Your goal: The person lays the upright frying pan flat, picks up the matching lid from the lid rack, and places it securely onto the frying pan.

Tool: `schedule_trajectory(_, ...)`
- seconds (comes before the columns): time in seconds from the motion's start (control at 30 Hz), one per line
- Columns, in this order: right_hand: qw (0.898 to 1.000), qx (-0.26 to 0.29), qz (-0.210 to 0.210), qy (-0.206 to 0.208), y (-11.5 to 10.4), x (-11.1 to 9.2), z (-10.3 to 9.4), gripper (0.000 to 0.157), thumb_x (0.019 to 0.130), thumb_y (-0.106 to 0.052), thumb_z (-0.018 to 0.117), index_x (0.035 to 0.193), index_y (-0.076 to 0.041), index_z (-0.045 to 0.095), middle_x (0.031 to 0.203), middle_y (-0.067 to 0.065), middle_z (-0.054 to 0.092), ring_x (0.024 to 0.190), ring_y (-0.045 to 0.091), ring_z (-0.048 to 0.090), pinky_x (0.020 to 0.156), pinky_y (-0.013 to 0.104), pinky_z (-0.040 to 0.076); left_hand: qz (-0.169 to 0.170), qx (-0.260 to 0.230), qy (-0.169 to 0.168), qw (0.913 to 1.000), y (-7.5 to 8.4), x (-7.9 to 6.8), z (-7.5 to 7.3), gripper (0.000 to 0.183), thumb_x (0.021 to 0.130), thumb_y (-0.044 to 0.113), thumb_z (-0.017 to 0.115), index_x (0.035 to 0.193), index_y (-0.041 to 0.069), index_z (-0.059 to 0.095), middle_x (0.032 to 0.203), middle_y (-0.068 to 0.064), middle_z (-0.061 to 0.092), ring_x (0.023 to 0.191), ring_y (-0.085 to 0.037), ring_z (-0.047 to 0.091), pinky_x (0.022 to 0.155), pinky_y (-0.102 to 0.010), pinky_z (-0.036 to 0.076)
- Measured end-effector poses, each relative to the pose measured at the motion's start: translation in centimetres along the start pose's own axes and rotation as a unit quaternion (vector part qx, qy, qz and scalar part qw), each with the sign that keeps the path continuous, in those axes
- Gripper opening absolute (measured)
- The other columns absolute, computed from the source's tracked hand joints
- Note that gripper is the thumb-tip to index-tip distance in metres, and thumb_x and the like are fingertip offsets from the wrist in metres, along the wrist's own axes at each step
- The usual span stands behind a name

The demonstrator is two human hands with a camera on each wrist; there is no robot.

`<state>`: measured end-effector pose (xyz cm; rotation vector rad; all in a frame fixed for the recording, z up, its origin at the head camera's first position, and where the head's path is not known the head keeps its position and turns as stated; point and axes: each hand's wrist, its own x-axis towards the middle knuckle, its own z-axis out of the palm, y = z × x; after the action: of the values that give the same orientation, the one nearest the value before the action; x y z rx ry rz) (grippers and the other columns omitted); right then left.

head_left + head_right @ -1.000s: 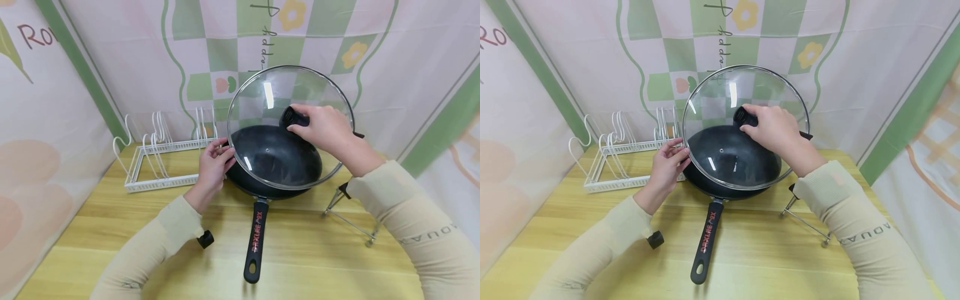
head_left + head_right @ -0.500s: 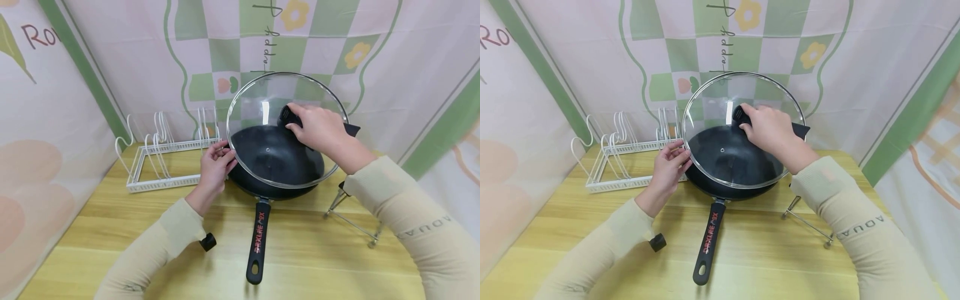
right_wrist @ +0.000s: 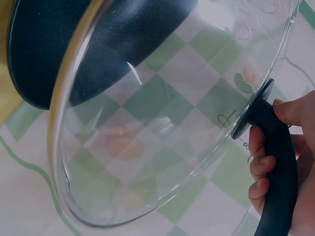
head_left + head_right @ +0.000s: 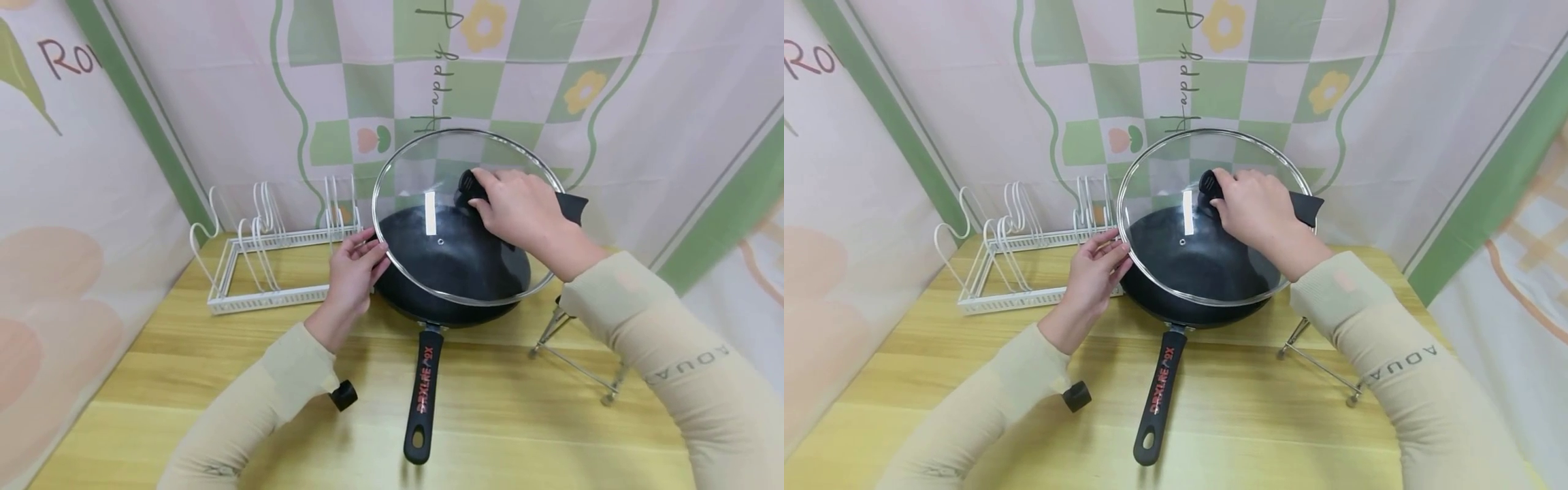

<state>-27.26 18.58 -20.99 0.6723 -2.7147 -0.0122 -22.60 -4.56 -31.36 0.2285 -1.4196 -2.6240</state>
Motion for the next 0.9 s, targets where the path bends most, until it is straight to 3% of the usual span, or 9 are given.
schedule_trajectory(0.27,0.999,-0.022,-0.020,0.014,0.2,0.4,0.2,0.049,0.104,-0.019,0.059,0.145,0.006,0.049,0.132,0.032,0.059,0.116,0.052,0.057,0.089,0.062,0.048,-0.011,-0.017,0.001,0.9998,-0.1,-0.1,0.2,0.036,0.095,-0.014,0.062,0.128,-0.002,0.060,0.092,-0.006,0.059,0.070,-0.009,0.065,0.067,-0.020,0.058)
schedule_trajectory(0.5,0.999,-0.032,0.003,-0.010,0.0,0.8,0.2,0.050,0.107,-0.021,0.054,0.149,0.005,0.045,0.129,0.034,0.058,0.116,0.051,0.054,0.094,0.063,0.043,-0.020,-0.027,-0.002,0.9994,0.1,-0.2,0.5,0.034,0.096,-0.012,0.062,0.127,-0.001,0.059,0.090,-0.005,0.060,0.072,-0.010,0.064,0.070,-0.022,0.058)
schedule_trajectory(0.9,0.999,-0.042,0.006,0.004,0.5,1.9,1.5,0.045,0.107,-0.021,0.053,0.145,0.001,0.047,0.120,0.031,0.058,0.111,0.050,0.052,0.095,0.060,0.039,-0.040,-0.049,0.002,0.9980,-0.7,0.2,0.8,0.028,0.096,-0.013,0.060,0.120,0.001,0.054,0.089,-0.007,0.060,0.070,-0.011,0.061,0.070,-0.021,0.058)
